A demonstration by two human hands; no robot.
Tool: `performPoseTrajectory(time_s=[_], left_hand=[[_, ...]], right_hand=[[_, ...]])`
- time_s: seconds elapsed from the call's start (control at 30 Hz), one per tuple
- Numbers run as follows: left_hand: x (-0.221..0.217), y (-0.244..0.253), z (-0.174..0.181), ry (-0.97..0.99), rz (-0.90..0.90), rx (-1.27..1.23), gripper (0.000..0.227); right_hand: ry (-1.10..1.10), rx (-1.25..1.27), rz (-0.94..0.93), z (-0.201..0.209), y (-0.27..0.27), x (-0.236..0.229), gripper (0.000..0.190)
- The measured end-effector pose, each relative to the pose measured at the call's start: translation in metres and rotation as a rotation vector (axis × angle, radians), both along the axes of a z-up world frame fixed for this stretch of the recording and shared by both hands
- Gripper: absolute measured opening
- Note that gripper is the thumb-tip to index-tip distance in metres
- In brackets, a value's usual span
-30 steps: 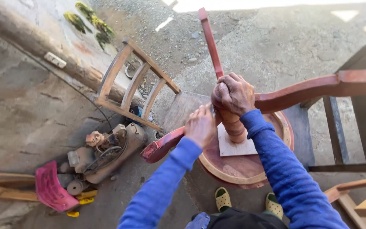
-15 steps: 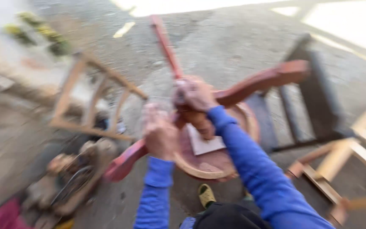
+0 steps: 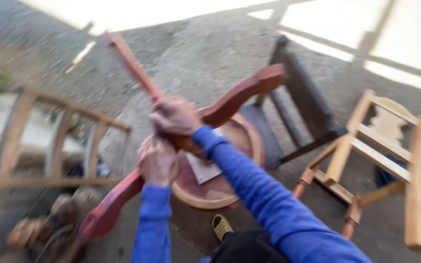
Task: Sanding a wooden table base with sandpaper to smooth the surface.
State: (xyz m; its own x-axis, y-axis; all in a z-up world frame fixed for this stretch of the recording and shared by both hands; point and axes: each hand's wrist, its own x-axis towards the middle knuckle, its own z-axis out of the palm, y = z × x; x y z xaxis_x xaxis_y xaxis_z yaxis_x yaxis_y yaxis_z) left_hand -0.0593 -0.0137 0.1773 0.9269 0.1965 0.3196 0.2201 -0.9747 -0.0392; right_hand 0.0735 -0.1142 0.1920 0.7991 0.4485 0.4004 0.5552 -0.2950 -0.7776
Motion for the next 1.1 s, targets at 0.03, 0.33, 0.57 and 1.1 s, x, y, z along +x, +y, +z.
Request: performPoseTrajectory(time_s=[0.03, 0.33, 0.57, 1.1], left_hand=[[0.003, 0.009, 0.0, 0.071, -0.049, -0.095, 0.067], [-0.115, 0.011, 0.129, 0.264, -0.276, 0.237, 0.042], [-0.146, 0.139, 0.151, 0.314, 0.135, -0.746, 0.044], [-0.009, 0.101, -0.04, 0.295, -0.38, -1.55, 0.045]], right_hand=[[-0.01, 0.011, 0.027, 0.005, 0.001, 0.0, 0.037], [-0.167, -0.029, 0.063, 0.015, -0.017, 0.0, 0.058], [-0.233, -0.051, 0.01, 0.01, -0.008, -0.015, 0.048], [-0.371, -0.198, -0.343, 0.018, 0.023, -0.03, 0.012]])
